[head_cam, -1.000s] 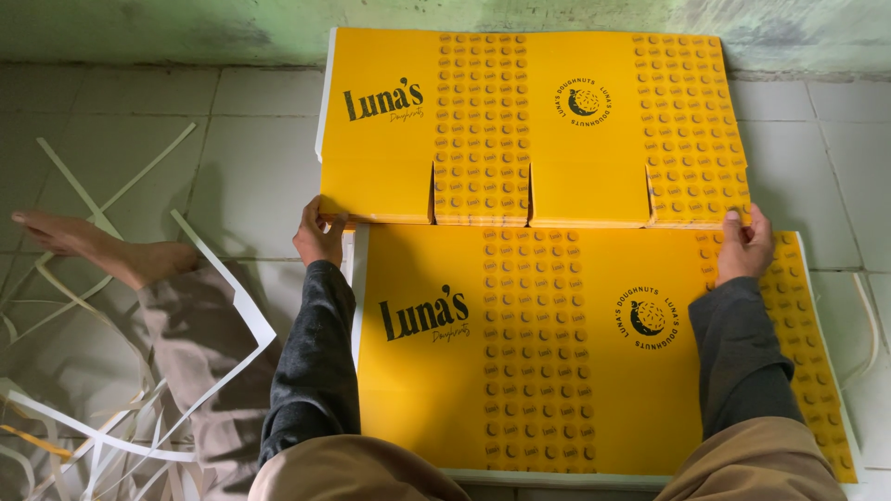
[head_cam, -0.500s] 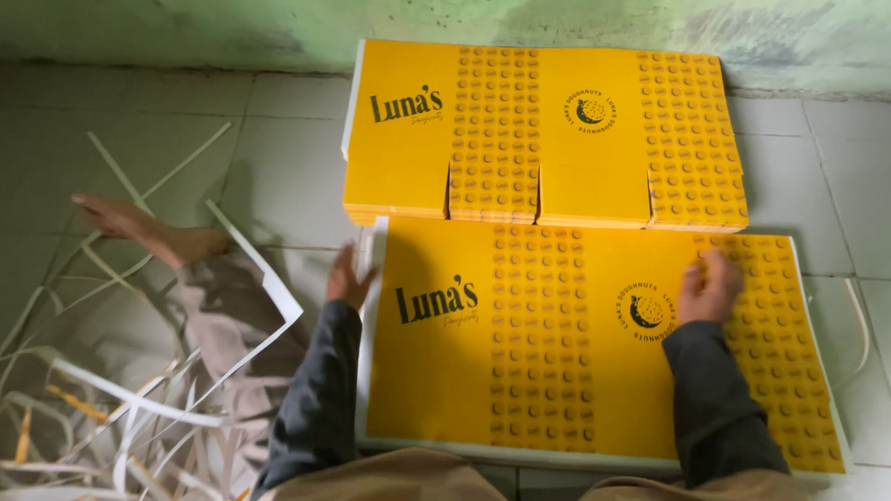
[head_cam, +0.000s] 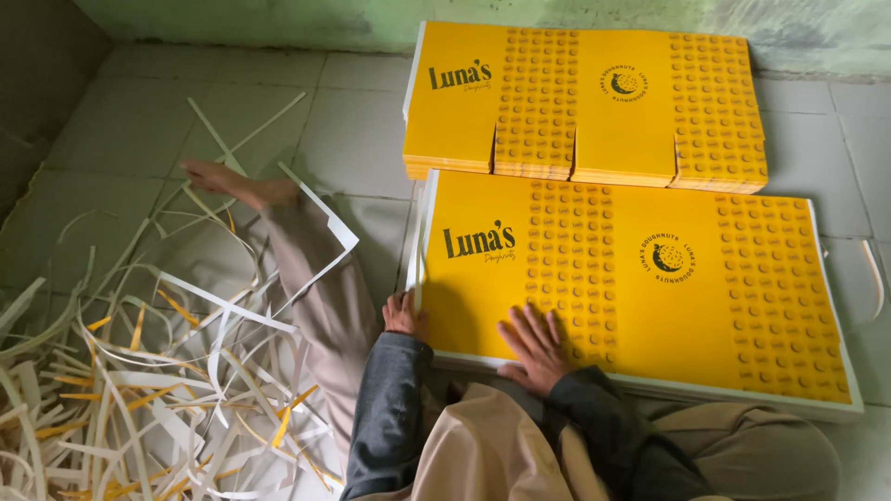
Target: Peeling adhesive backing strips from yellow cardboard boxes
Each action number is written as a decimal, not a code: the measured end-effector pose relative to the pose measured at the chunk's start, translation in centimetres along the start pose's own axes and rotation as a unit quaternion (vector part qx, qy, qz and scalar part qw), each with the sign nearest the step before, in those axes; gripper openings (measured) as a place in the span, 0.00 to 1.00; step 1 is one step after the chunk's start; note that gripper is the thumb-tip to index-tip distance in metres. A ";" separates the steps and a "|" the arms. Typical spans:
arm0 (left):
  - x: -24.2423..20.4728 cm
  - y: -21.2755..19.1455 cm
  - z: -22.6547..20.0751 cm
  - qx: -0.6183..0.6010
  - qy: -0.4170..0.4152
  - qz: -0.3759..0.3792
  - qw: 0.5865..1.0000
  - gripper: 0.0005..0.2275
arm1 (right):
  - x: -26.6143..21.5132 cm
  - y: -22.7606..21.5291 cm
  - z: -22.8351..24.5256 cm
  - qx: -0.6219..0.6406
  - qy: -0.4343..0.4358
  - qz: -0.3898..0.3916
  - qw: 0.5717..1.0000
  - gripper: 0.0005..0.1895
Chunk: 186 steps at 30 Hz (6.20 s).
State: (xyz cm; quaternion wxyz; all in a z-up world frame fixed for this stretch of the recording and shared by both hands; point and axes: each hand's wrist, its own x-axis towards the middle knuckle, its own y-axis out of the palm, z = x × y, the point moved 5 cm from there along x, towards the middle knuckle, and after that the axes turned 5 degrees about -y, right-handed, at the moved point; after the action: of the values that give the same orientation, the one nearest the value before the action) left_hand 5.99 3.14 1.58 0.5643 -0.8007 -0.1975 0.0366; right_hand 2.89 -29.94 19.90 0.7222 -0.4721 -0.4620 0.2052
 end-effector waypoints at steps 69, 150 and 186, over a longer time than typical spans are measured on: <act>-4.3 -3.4 -11.6 -0.280 -0.150 0.255 0.913 0.06 | 18.0 15.4 -21.7 0.037 0.361 0.279 0.889 0.32; -11.4 -2.8 -28.4 -0.746 -0.079 0.349 0.562 0.28 | -29.5 -8.2 -23.0 0.007 0.557 0.244 0.794 0.29; -14.8 1.7 -53.2 -0.225 0.346 0.230 0.881 0.28 | -42.7 -15.5 -31.1 -0.087 0.689 -0.018 0.720 0.36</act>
State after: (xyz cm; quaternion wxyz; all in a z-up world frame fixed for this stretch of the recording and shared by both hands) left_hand 7.82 -49.98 16.76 0.3769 -0.8909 0.1969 -0.1595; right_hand 6.61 -83.86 9.22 0.8007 -0.5355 0.1387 -0.2301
